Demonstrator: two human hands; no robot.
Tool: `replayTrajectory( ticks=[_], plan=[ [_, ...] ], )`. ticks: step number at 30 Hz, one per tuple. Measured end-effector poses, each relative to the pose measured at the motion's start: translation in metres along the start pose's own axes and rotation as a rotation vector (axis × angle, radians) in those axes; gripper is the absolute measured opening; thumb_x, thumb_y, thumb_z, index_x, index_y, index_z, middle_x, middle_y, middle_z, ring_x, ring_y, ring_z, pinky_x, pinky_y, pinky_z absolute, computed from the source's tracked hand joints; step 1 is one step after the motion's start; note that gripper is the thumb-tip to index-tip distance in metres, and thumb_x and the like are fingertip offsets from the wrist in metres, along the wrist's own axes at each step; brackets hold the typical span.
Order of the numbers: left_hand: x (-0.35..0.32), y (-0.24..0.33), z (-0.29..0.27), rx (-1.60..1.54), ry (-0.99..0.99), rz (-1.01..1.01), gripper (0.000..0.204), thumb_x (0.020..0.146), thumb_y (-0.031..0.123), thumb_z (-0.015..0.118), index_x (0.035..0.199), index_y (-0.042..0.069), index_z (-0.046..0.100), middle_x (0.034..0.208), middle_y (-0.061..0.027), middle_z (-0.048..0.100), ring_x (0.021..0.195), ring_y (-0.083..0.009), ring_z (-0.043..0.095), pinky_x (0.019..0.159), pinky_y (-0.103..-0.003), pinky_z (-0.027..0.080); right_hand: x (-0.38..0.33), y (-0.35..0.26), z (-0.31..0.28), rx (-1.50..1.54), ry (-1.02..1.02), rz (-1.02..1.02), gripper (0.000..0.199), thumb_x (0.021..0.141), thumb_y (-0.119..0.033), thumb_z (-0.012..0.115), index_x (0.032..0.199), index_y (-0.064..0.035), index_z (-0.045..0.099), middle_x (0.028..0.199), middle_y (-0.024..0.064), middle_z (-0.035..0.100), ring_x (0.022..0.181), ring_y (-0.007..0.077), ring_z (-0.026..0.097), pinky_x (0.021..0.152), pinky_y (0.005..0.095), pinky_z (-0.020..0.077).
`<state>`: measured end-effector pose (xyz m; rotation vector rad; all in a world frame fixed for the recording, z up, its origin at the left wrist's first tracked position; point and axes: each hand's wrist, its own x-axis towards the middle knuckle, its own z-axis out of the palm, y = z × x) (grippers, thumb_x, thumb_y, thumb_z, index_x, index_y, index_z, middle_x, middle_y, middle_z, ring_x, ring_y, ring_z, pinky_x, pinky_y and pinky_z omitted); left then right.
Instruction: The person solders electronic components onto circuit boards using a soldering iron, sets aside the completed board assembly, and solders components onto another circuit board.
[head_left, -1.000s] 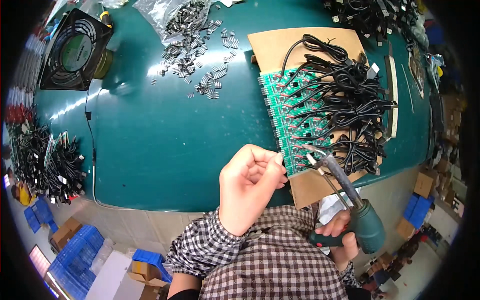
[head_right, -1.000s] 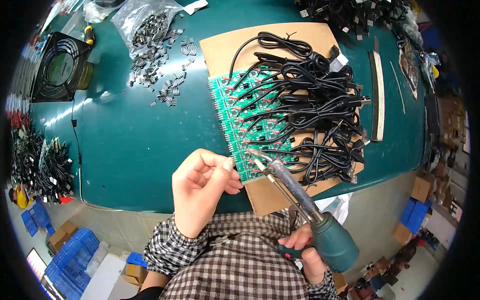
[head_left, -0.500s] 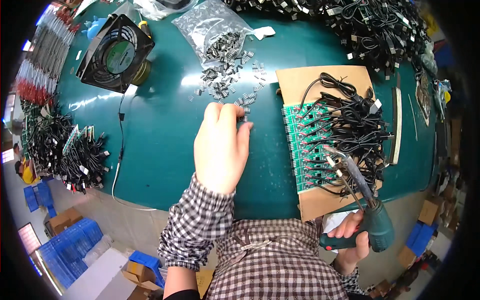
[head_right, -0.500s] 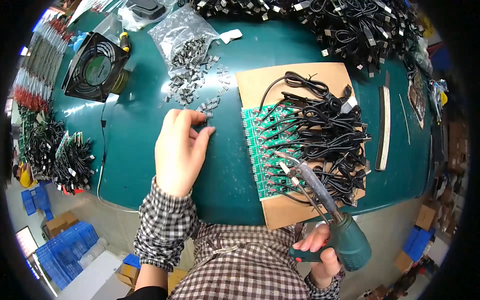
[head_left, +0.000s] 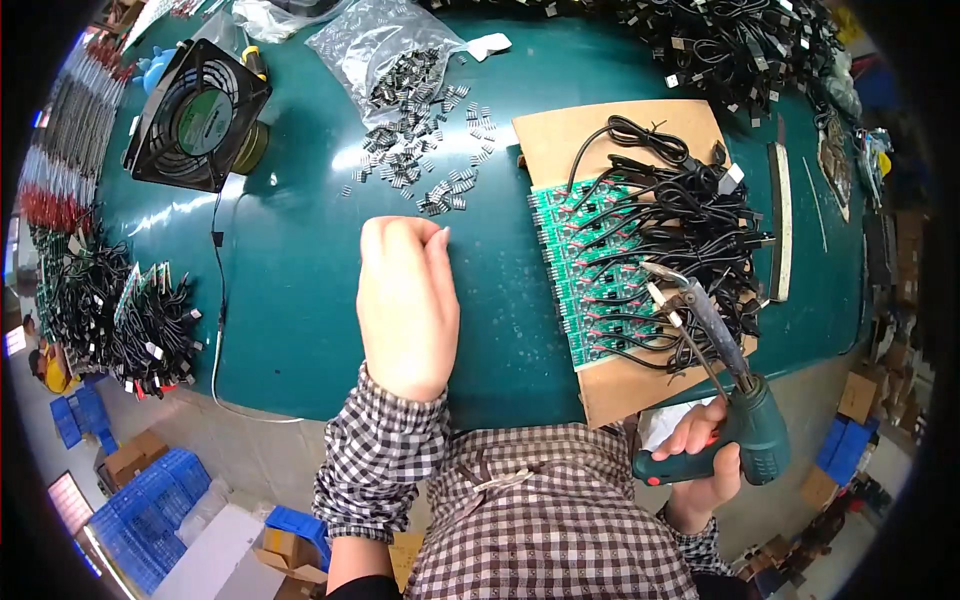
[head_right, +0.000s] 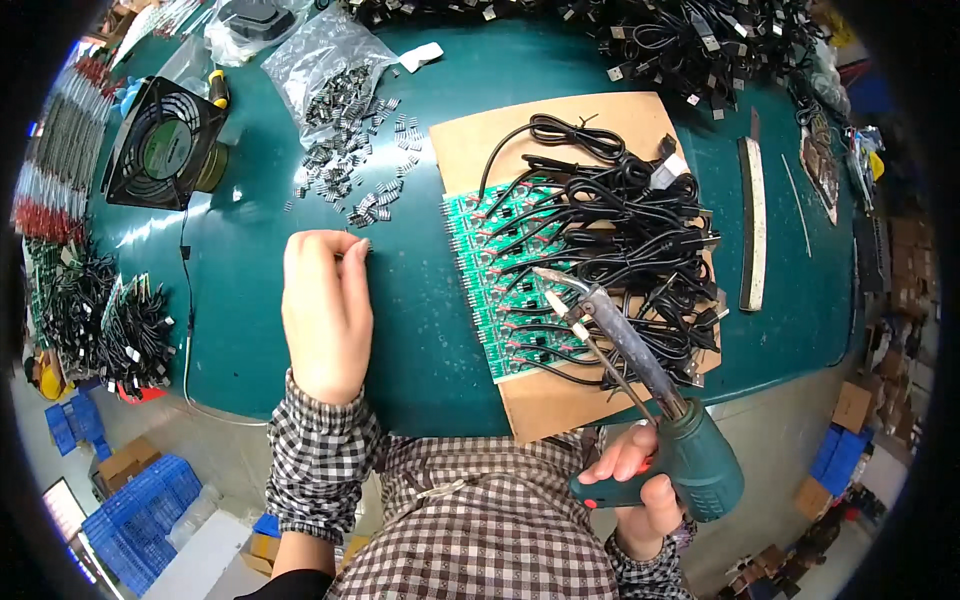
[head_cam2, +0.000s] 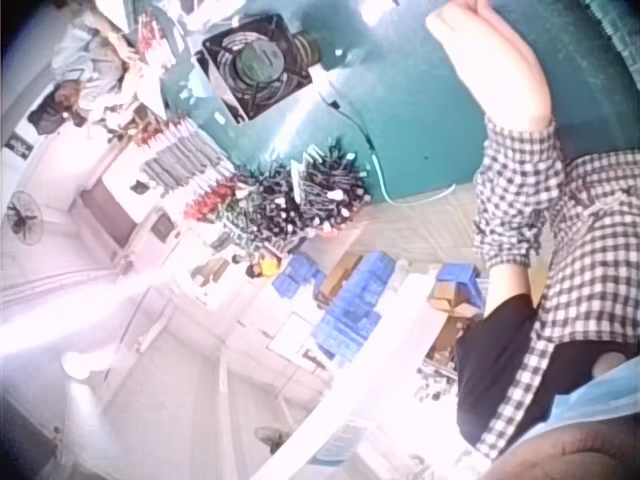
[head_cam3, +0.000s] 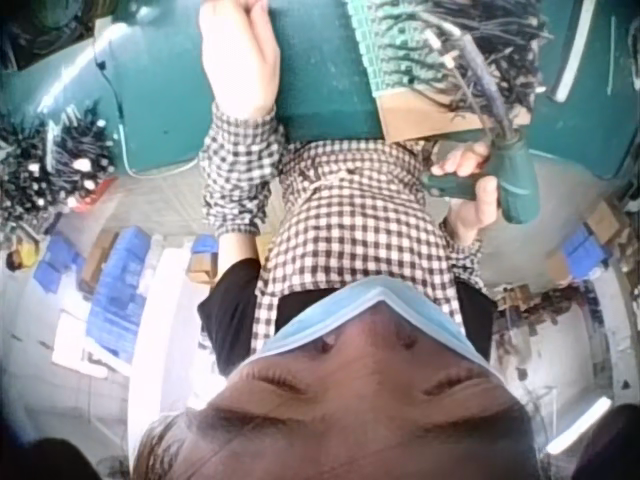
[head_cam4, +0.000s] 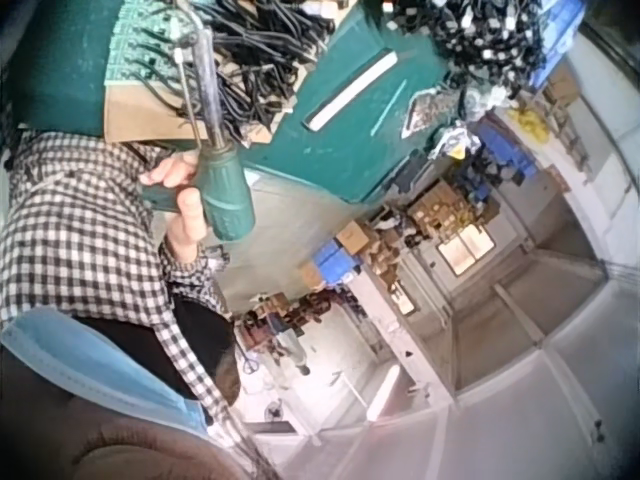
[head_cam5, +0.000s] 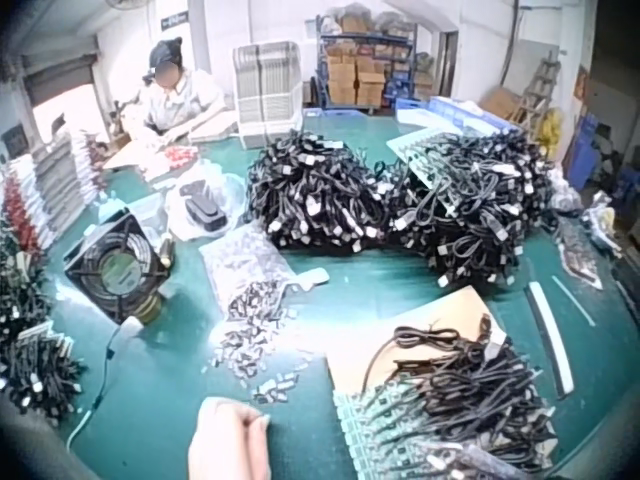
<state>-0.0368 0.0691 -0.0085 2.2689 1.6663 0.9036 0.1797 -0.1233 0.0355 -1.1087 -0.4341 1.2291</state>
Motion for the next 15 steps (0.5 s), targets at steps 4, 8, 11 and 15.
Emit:
replayTrajectory(
  ticks=[4, 8, 11, 15],
  plan=[
    [-0.014, 0.025, -0.025, -0.985, -0.159, -0.600, 0.010, 0.089, 0.006, 0.050, 0.088, -0.005, 0.052, 0.084, -0.0113, 0.060, 0.068, -0.0106, 0.059, 0.062, -0.022, 0.050, -0.003, 0.001, 0.004, -0.058, 0.036, -0.007, 0.050, 0.080, -0.033, 0.060, 0.109, 0.0027, 0.042, 0.084, 0.0102, 0.052, 0.079, 0.0235, 0.058, 0.065, 0.0395, 0.0555],
    [-0.030, 0.053, -0.038, -1.371, -0.430, -0.846, 0.010, 0.086, 0.003, 0.053, 0.088, -0.006, 0.052, 0.084, -0.0174, 0.061, 0.066, -0.0160, 0.062, 0.061, -0.026, 0.055, 0.004, 0.000, 0.029, -0.138, 0.047, -0.018, 0.049, 0.083, -0.035, 0.055, 0.111, 0.0017, 0.039, 0.083, 0.0097, 0.051, 0.076, 0.0213, 0.058, 0.063, 0.0360, 0.0541],
    [-0.041, 0.073, -0.049, -1.469, -0.500, -0.802, 0.007, 0.082, -0.006, 0.053, 0.089, -0.008, 0.051, 0.090, -0.0197, 0.060, 0.071, -0.0190, 0.063, 0.064, -0.028, 0.055, 0.012, -0.003, 0.048, -0.225, 0.003, 0.003, 0.042, 0.080, -0.026, 0.061, 0.106, 0.0015, 0.042, 0.086, 0.0091, 0.051, 0.080, 0.0212, 0.058, 0.074, 0.0382, 0.0503],
    [-0.054, 0.073, -0.045, -1.015, -0.343, -0.016, 0.022, 0.072, -0.007, 0.066, 0.089, -0.002, 0.054, 0.092, -0.0176, 0.062, 0.081, -0.0222, 0.063, 0.067, -0.029, 0.053, 0.020, -0.012, 0.067, -0.441, 0.002, 0.079, 0.032, 0.075, -0.009, 0.061, 0.101, 0.0009, 0.044, 0.086, 0.0089, 0.051, 0.084, 0.0183, 0.055, 0.078, 0.0320, 0.0458]
  ],
)
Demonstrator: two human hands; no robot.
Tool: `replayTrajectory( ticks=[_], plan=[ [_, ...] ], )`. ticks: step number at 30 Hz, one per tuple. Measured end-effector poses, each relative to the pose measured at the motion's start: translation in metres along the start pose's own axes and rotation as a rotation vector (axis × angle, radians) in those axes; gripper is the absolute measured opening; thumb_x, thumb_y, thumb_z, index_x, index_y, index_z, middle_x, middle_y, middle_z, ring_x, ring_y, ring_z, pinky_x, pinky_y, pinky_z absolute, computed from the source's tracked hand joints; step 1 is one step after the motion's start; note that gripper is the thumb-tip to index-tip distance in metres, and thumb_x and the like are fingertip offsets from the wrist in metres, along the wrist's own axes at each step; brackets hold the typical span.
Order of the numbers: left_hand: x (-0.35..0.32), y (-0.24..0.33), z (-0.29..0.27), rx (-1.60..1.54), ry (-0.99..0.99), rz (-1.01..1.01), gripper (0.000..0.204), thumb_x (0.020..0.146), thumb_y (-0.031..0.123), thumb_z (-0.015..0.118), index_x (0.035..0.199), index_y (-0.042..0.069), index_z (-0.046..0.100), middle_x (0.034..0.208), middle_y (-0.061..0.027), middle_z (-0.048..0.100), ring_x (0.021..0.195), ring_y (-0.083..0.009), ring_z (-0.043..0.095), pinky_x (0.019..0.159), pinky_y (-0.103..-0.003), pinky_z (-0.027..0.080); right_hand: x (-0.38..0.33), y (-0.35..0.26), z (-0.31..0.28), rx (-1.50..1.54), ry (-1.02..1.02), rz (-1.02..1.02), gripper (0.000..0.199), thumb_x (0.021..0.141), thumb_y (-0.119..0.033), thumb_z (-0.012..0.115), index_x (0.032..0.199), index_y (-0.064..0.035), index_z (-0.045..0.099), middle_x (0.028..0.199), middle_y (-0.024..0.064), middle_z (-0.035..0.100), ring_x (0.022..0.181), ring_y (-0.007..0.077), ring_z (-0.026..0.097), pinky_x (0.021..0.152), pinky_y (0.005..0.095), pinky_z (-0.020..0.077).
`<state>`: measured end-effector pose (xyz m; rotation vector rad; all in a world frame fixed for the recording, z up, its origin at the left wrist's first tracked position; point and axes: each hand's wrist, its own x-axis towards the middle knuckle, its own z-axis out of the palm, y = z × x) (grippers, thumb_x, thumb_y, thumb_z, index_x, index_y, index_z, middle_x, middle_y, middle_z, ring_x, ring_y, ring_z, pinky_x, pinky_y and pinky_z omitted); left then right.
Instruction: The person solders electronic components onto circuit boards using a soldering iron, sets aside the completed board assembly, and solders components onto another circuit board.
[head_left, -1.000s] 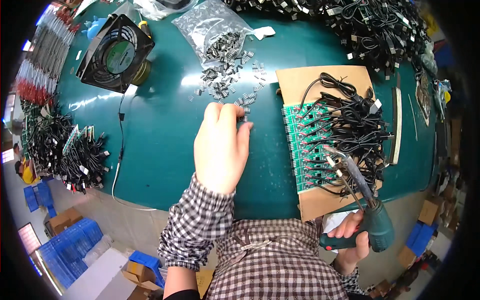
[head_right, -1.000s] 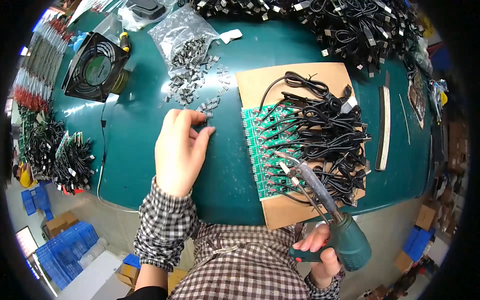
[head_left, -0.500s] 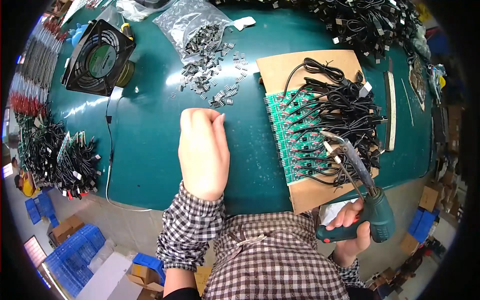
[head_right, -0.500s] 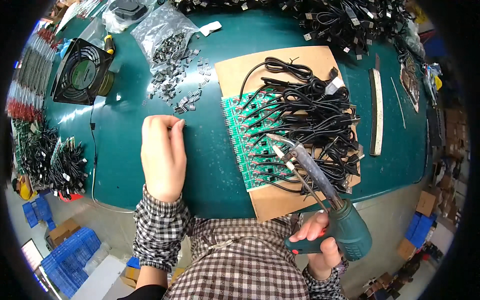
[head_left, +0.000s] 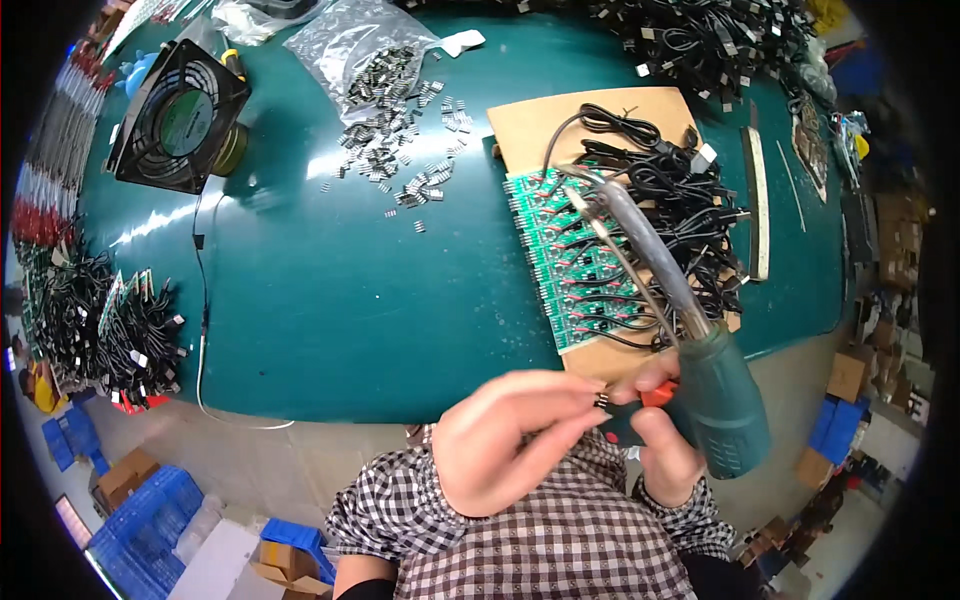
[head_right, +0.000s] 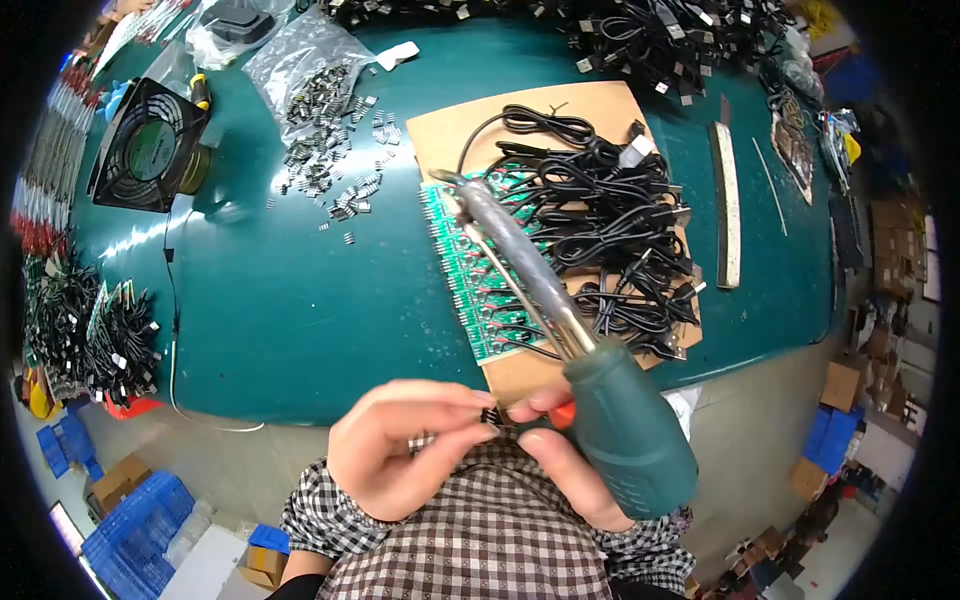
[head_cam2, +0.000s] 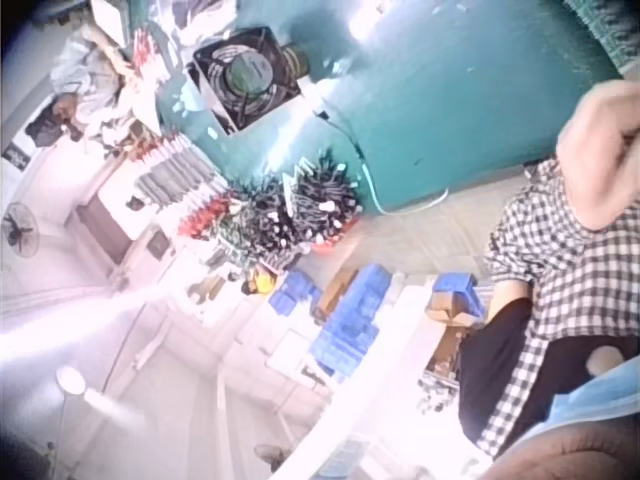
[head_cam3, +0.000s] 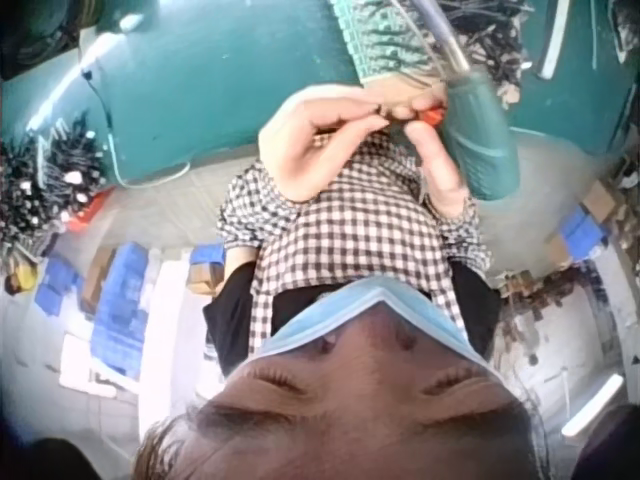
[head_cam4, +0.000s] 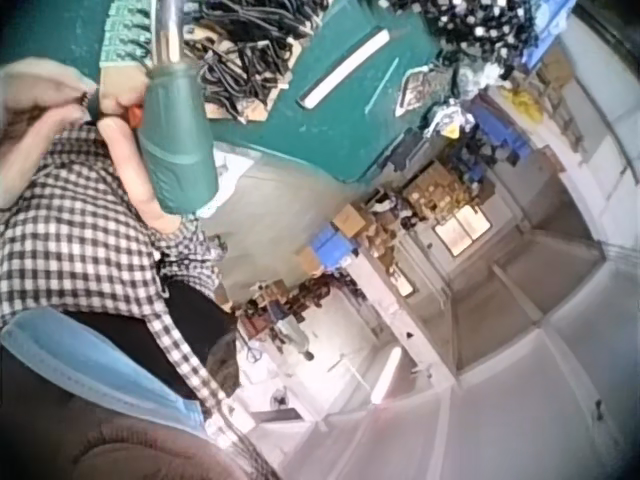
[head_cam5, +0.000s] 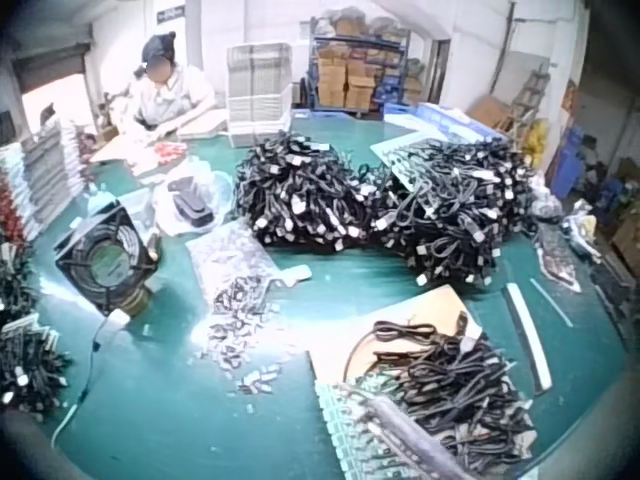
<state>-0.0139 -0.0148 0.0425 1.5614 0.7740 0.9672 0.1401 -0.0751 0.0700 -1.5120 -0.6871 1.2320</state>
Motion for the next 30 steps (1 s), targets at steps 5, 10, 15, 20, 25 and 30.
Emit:
replayTrajectory(
  ticks=[5, 10, 15, 20, 25, 30],
  plan=[
    [-0.006, -0.006, 0.007, 0.221, -0.049, 0.231, 0.028, 0.067, -0.002, 0.073, 0.090, 0.002, 0.057, 0.095, -0.0155, 0.062, 0.081, -0.0223, 0.063, 0.067, -0.028, 0.053, 0.003, 0.002, -0.002, -0.052, -0.032, 0.022, 0.027, 0.072, -0.003, 0.060, 0.096, 0.0000, 0.047, 0.084, 0.0087, 0.051, 0.076, 0.0157, 0.052, 0.070, 0.0280, 0.0439],
    [-0.004, -0.001, 0.005, 0.184, -0.109, 0.246, 0.028, 0.069, -0.004, 0.070, 0.094, -0.001, 0.058, 0.096, -0.0150, 0.061, 0.077, -0.0205, 0.064, 0.065, -0.026, 0.054, 0.001, 0.005, -0.005, -0.082, -0.006, -0.018, 0.026, 0.071, 0.006, 0.059, 0.092, -0.0019, 0.046, 0.080, 0.0082, 0.053, 0.073, 0.0151, 0.053, 0.066, 0.0259, 0.0432],
    [-0.009, 0.015, 0.004, -0.451, -0.093, -0.663, 0.011, 0.082, -0.001, 0.058, 0.092, -0.005, 0.060, 0.084, -0.0115, 0.059, 0.071, -0.0120, 0.062, 0.060, -0.021, 0.051, 0.000, 0.009, -0.009, -0.315, -0.062, -0.123, 0.024, 0.069, -0.001, 0.069, 0.089, -0.0042, 0.056, 0.080, 0.0054, 0.059, 0.073, 0.0152, 0.059, 0.065, 0.0260, 0.0459],
    [-0.007, 0.017, 0.000, -0.292, -0.144, -0.579, 0.009, 0.081, -0.001, 0.058, 0.088, -0.005, 0.058, 0.082, -0.0096, 0.059, 0.065, -0.0102, 0.060, 0.056, -0.021, 0.049, -0.001, 0.010, -0.010, -0.700, -0.094, -0.302, 0.028, 0.067, -0.003, 0.071, 0.091, -0.0060, 0.058, 0.083, 0.0049, 0.057, 0.078, 0.0214, 0.057, 0.071, 0.0325, 0.0456],
    [-0.002, 0.013, -0.001, -0.180, -0.210, -0.462, 0.005, 0.082, 0.000, 0.058, 0.082, -0.005, 0.056, 0.082, -0.0104, 0.058, 0.069, -0.0127, 0.061, 0.060, -0.021, 0.050, -0.001, 0.011, -0.010, -0.672, -0.056, -0.263, 0.027, 0.066, -0.003, 0.071, 0.090, -0.0060, 0.058, 0.084, 0.0060, 0.058, 0.077, 0.0232, 0.057, 0.071, 0.0331, 0.0459],
    [-0.007, -0.015, -0.004, -0.383, 0.074, -0.628, 0.007, 0.082, 0.001, 0.058, 0.087, -0.003, 0.056, 0.078, -0.0067, 0.059, 0.064, -0.0082, 0.058, 0.057, -0.020, 0.049, -0.012, 0.006, -0.023, -0.202, 0.030, -0.132, 0.033, 0.075, -0.014, 0.061, 0.101, 0.0006, 0.046, 0.082, 0.0102, 0.055, 0.068, 0.0169, 0.055, 0.061, 0.0276, 0.0463]
  ],
)
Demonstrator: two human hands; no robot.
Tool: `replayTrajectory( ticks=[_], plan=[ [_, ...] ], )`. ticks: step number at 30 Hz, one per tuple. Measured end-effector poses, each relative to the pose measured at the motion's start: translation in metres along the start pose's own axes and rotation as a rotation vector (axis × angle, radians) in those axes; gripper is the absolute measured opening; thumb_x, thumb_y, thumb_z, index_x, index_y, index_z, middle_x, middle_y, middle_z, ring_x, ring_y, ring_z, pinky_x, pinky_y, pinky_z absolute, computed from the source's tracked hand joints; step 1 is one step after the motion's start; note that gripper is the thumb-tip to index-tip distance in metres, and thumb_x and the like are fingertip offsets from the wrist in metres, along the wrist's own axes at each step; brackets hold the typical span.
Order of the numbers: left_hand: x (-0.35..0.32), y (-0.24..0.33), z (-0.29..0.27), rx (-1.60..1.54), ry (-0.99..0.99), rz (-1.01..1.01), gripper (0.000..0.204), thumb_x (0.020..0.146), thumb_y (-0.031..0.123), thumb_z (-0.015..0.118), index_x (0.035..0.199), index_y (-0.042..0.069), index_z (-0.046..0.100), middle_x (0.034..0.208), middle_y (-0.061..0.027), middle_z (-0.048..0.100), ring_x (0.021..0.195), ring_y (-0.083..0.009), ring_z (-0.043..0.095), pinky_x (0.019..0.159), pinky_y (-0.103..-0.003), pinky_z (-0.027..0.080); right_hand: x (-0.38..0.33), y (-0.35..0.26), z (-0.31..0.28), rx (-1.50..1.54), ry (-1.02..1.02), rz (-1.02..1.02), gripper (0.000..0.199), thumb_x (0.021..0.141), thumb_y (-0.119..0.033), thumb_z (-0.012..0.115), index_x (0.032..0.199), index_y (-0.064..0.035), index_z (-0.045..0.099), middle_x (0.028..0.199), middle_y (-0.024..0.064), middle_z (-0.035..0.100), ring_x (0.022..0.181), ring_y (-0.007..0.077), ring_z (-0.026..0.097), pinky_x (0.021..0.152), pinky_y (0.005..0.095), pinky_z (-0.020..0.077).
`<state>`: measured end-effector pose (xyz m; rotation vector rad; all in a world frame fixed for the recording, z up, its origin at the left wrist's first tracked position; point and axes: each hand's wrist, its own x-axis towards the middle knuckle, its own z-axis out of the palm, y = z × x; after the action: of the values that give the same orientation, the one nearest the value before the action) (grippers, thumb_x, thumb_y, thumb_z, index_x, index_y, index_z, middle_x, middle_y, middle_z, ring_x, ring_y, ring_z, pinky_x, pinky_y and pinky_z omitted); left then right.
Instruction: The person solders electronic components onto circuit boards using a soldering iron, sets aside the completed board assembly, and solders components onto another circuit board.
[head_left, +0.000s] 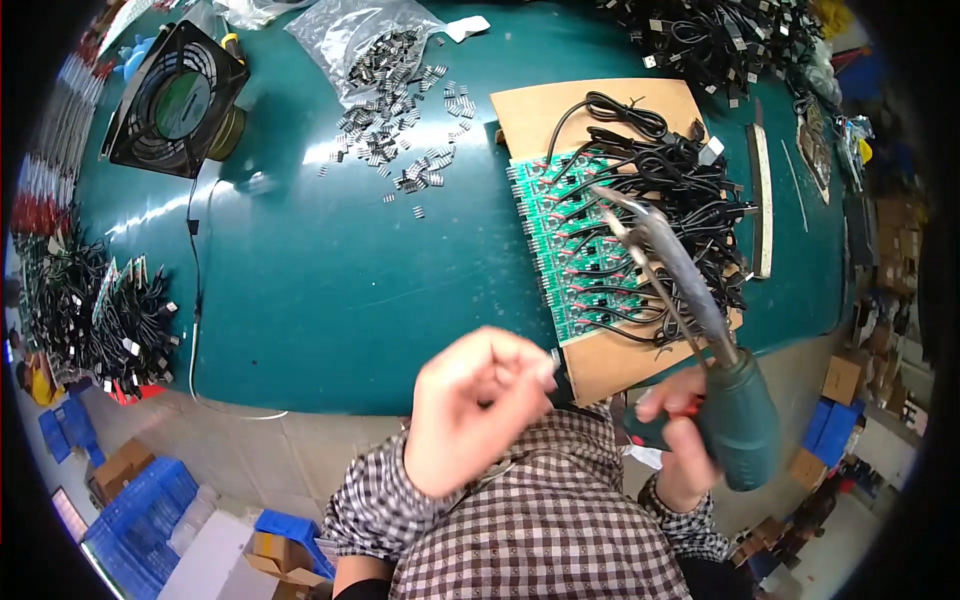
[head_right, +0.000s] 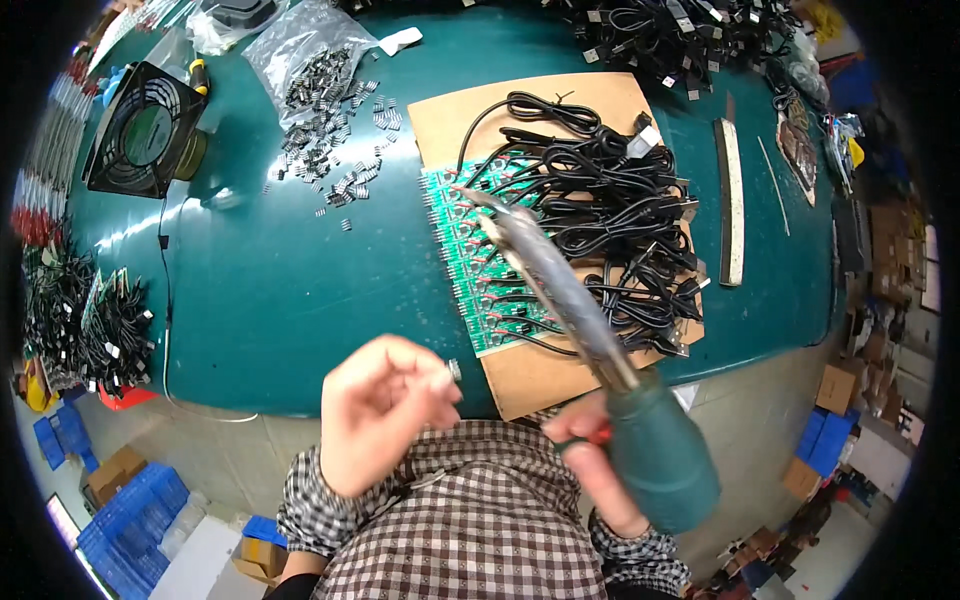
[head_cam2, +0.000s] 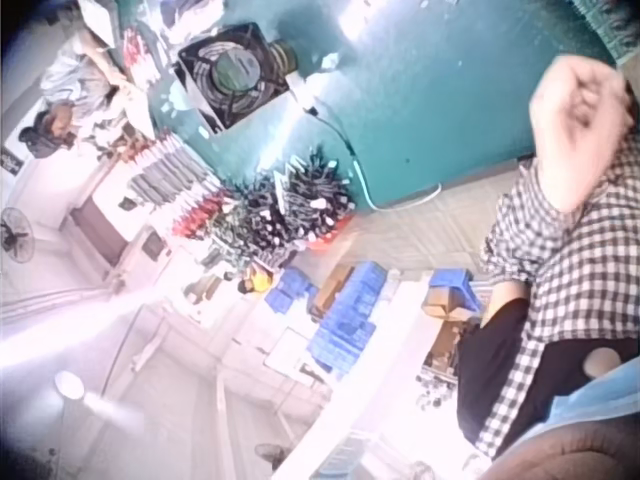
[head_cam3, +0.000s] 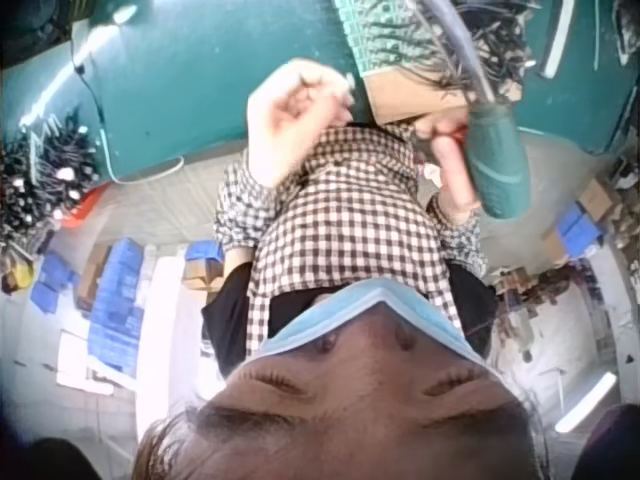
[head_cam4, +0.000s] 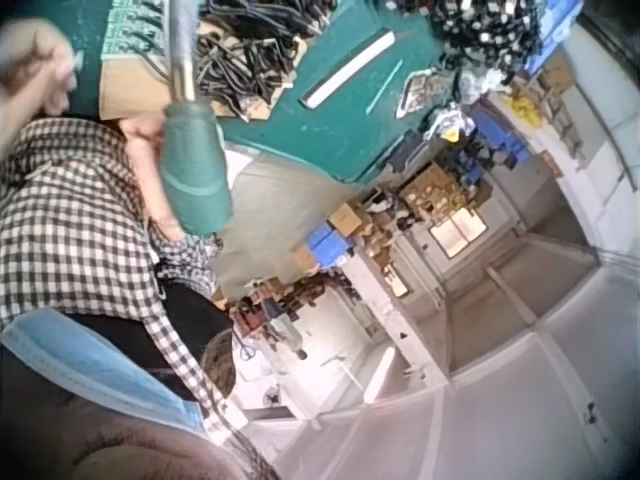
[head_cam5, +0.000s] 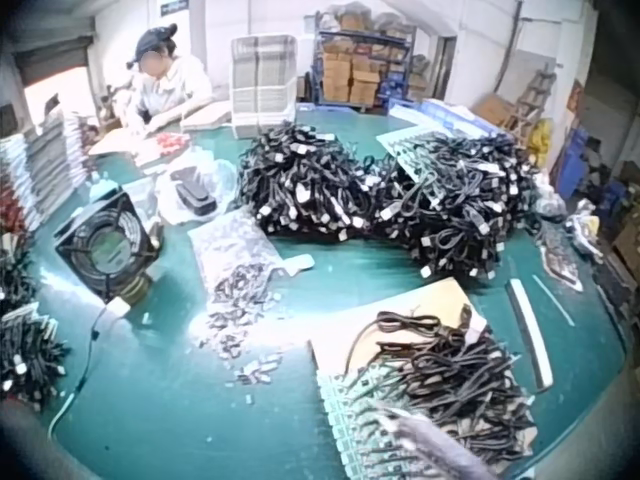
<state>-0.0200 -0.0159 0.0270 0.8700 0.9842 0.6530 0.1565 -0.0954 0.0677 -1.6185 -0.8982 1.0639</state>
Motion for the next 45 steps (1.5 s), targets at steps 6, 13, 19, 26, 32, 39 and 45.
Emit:
replayTrajectory(
  ticks=[6, 13, 19, 26, 32, 39, 45],
  plan=[
    [0.031, -0.011, -0.001, -0.025, 0.043, -0.103, 0.011, 0.084, 0.007, 0.058, 0.088, -0.003, 0.056, 0.075, -0.0075, 0.061, 0.061, -0.0098, 0.059, 0.057, -0.021, 0.050, -0.018, 0.013, -0.014, 0.199, 0.024, -0.011, 0.053, 0.075, -0.019, 0.057, 0.118, 0.0050, 0.037, 0.079, 0.0083, 0.047, 0.059, 0.0196, 0.051, 0.048, 0.0278, 0.0446],
    [0.033, -0.009, 0.000, -0.050, 0.023, -0.153, 0.012, 0.084, 0.009, 0.058, 0.088, -0.001, 0.055, 0.074, -0.0046, 0.060, 0.064, -0.0073, 0.059, 0.059, -0.020, 0.050, -0.029, 0.028, -0.020, 0.236, 0.048, 0.012, 0.045, 0.077, -0.021, 0.059, 0.110, 0.0039, 0.041, 0.079, 0.0086, 0.048, 0.059, 0.0196, 0.052, 0.049, 0.0280, 0.0450],
    [0.034, -0.011, -0.002, -0.030, 0.015, -0.167, 0.010, 0.084, 0.006, 0.058, 0.088, -0.003, 0.056, 0.075, -0.0078, 0.061, 0.062, -0.0106, 0.060, 0.057, -0.022, 0.051, -0.044, 0.023, -0.022, 0.281, -0.009, 0.282, 0.049, 0.077, -0.042, 0.064, 0.098, -0.0011, 0.048, 0.096, 0.0165, 0.054, 0.086, 0.0227, 0.056, 0.078, 0.0352, 0.0476],
    [0.036, -0.011, -0.003, -0.028, 0.006, -0.155, 0.010, 0.083, 0.007, 0.058, 0.087, -0.002, 0.055, 0.074, -0.0074, 0.061, 0.061, -0.0102, 0.060, 0.056, -0.021, 0.050, -0.048, 0.029, -0.021, 0.224, 0.028, 0.242, 0.057, 0.075, -0.044, 0.062, 0.098, 0.0053, 0.045, 0.090, 0.0165, 0.051, 0.082, 0.0254, 0.059, 0.071, 0.0363, 0.0550],
    [0.036, -0.012, -0.002, -0.024, 0.009, -0.152, 0.010, 0.083, 0.006, 0.058, 0.087, -0.003, 0.055, 0.074, -0.0070, 0.061, 0.061, -0.0100, 0.060, 0.056, -0.021, 0.050, -0.051, 0.030, -0.021, 0.186, 0.033, 0.290, 0.057, 0.074, -0.046, 0.063, 0.092, 0.0059, 0.047, 0.086, 0.0166, 0.053, 0.074, 0.0249, 0.060, 0.070, 0.0352, 0.0545],
    [0.035, -0.012, -0.002, -0.021, 0.006, -0.133, 0.010, 0.083, 0.006, 0.059, 0.087, -0.003, 0.055, 0.074, -0.0069, 0.061, 0.061, -0.0101, 0.060, 0.056, -0.021, 0.051, -0.052, 0.028, -0.017, 0.188, 0.071, 0.323, 0.055, 0.074, -0.045, 0.062, 0.091, 0.0054, 0.048, 0.083, 0.0156, 0.054, 0.072, 0.0235, 0.061, 0.070, 0.0346, 0.0538],
    [0.035, -0.013, -0.002, -0.006, 0.012, -0.128, 0.010, 0.083, 0.006, 0.059, 0.087, -0.003, 0.055, 0.074, -0.0068, 0.060, 0.061, -0.0100, 0.059, 0.056, -0.021, 0.051, -0.051, 0.029, -0.019, 0.156, 0.022, 0.305, 0.052, 0.074, -0.045, 0.062, 0.085, 0.0037, 0.047, 0.080, 0.0136, 0.053, 0.072, 0.0218, 0.059, 0.070, 0.0348, 0.0535]
  ],
)
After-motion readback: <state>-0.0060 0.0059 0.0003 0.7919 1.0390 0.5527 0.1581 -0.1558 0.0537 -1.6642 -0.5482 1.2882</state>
